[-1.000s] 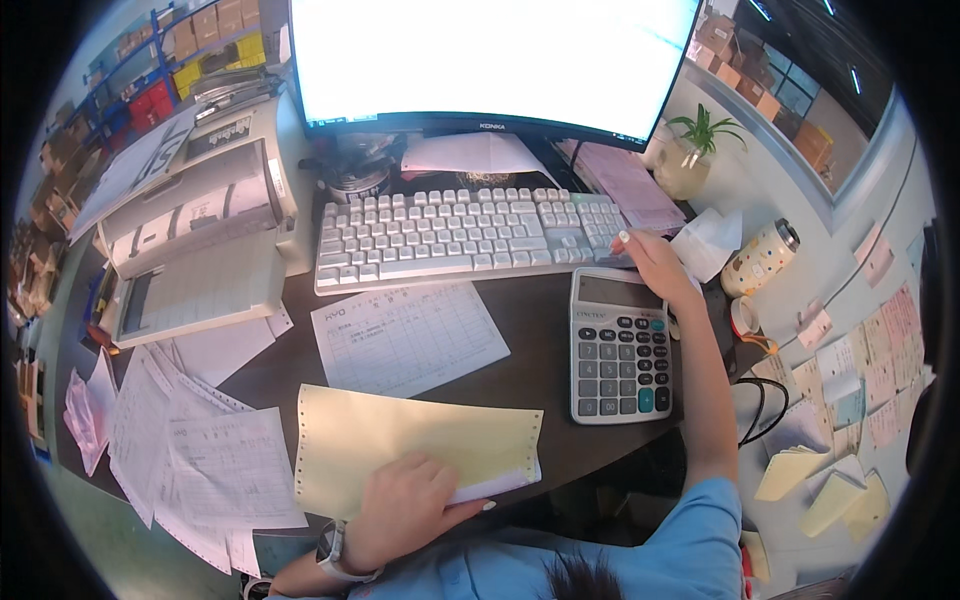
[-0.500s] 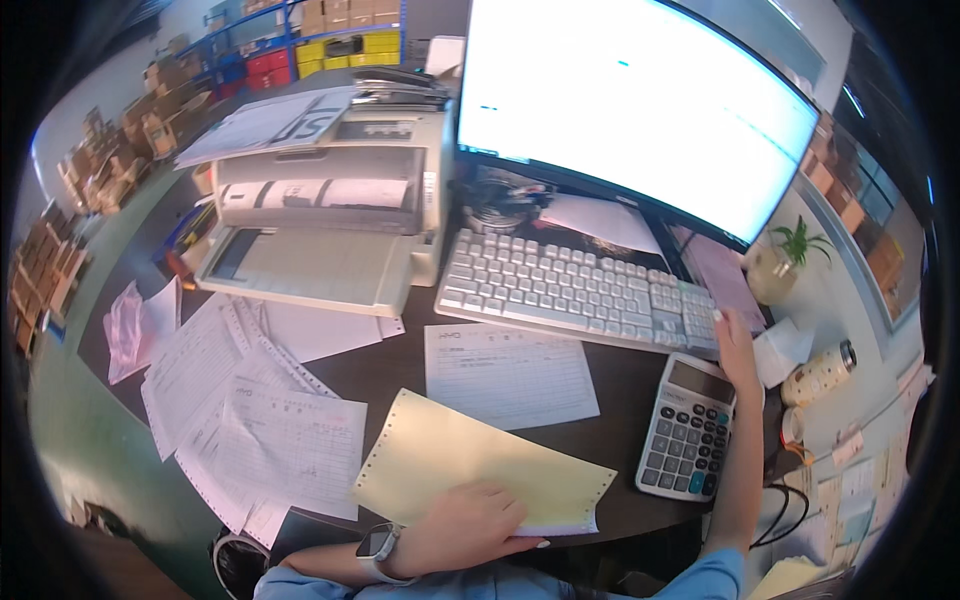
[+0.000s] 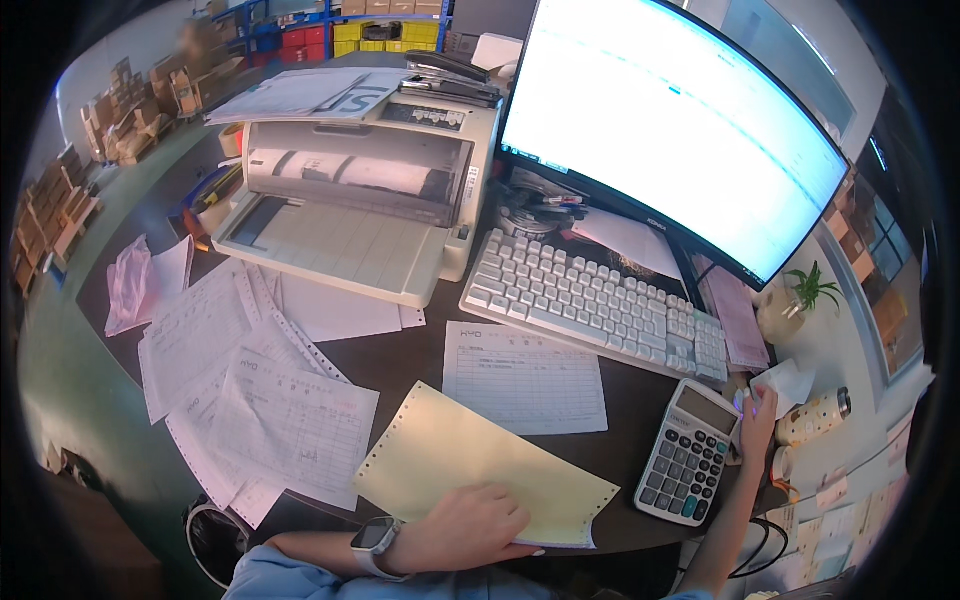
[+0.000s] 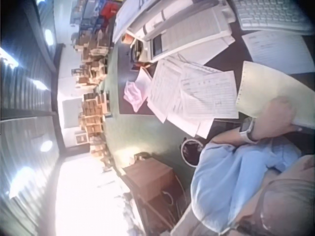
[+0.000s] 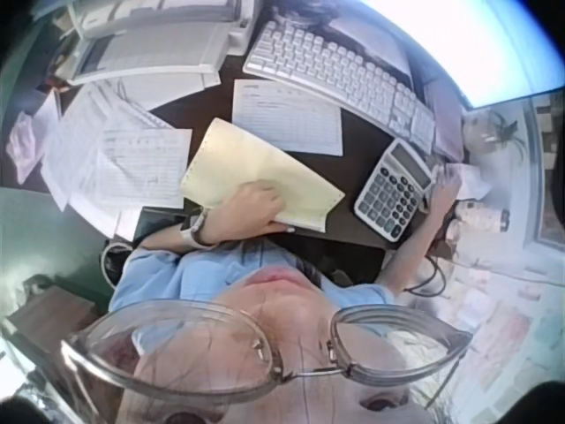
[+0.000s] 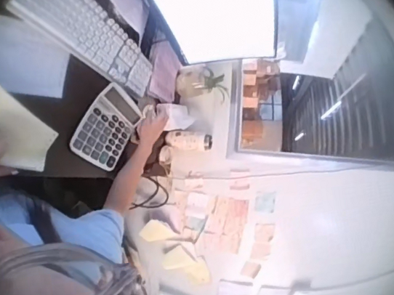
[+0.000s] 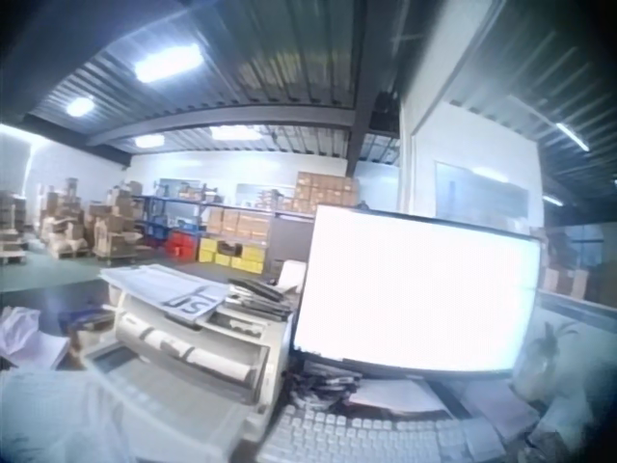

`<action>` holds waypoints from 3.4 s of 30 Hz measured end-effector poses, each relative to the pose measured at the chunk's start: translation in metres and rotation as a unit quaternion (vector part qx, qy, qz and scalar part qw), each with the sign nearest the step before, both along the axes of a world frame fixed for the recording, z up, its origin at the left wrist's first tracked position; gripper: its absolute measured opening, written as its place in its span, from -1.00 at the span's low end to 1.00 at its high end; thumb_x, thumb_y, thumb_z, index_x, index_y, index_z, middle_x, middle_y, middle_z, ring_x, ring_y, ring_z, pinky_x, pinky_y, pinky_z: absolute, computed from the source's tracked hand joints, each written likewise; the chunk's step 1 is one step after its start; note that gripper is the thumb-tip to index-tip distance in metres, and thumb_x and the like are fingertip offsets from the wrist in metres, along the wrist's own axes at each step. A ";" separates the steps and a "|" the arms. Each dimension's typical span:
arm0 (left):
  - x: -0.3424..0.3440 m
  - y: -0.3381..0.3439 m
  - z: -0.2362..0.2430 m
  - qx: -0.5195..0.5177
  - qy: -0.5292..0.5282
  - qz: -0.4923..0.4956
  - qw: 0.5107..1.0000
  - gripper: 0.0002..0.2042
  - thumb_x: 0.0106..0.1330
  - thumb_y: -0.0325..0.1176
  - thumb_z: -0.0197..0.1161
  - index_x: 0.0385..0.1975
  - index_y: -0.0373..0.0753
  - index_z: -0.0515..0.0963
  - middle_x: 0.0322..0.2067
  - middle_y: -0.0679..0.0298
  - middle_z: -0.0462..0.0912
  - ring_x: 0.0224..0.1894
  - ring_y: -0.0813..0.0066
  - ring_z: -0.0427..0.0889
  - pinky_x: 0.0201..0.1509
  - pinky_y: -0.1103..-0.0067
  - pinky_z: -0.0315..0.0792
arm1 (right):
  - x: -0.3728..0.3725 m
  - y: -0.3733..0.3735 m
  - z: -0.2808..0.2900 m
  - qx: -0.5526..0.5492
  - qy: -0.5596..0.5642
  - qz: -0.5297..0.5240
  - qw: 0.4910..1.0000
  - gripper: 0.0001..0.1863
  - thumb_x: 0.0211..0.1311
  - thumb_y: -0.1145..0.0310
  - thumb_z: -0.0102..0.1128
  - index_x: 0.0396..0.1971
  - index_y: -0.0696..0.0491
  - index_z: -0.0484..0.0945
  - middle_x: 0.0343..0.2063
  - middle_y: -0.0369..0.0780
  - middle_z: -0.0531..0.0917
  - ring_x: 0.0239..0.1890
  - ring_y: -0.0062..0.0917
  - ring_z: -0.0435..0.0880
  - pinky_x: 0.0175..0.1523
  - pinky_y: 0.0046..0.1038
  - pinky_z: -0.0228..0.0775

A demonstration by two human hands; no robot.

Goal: The person sits at a desk and processes multiple paper documents by feeding them into a scanner, typing on a keyboard, and using a calculator. They repeatedly pick up sheets, scan them, and organize the processed papers into separate stacks on the desk.

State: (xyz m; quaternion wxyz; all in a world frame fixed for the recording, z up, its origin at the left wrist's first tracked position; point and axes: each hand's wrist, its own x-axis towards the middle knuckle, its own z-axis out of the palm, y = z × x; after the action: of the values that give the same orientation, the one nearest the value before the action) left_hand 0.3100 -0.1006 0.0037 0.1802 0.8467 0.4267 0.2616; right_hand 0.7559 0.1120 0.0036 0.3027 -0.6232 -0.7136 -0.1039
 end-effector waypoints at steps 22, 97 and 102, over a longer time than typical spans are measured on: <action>-0.001 0.003 0.001 -0.019 0.002 -0.016 1.000 -0.59 0.17 0.03 0.20 -0.57 -0.25 0.44 -0.55 0.25 0.51 -0.37 0.33 0.53 -0.34 0.47 0.46 | -0.017 -0.027 0.003 -0.058 -0.010 0.030 0.998 -0.62 -0.08 0.50 0.18 -0.14 0.10 0.57 -0.15 -0.12 0.51 -0.09 -0.20 0.52 0.00 -0.37 0.35; 0.002 -0.004 -0.002 0.027 -0.042 -0.004 0.999 -0.70 0.13 -0.13 0.22 -0.57 -0.27 0.45 -0.52 0.09 0.51 -0.36 0.12 0.51 -0.28 0.30 0.41 | -0.022 -0.029 -0.013 0.004 0.006 0.030 1.000 -0.56 -0.01 0.44 0.23 -0.05 0.11 0.46 0.01 -0.07 0.45 0.07 -0.15 0.43 0.11 -0.33 0.29; 0.002 -0.004 -0.002 0.033 -0.060 -0.002 0.998 -0.70 0.12 -0.13 0.22 -0.58 -0.27 0.45 -0.52 0.10 0.51 -0.36 0.13 0.52 -0.28 0.31 0.42 | -0.023 -0.030 -0.012 0.005 0.008 0.038 0.999 -0.58 -0.01 0.44 0.22 -0.07 0.11 0.48 -0.01 -0.07 0.47 0.05 -0.14 0.45 0.10 -0.34 0.31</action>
State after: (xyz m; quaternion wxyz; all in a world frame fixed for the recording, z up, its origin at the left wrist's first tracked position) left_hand 0.3125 -0.1043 0.0015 0.1779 0.8360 0.4046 0.3252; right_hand 0.7327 0.0816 -0.0085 0.3148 -0.5950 -0.7339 -0.0908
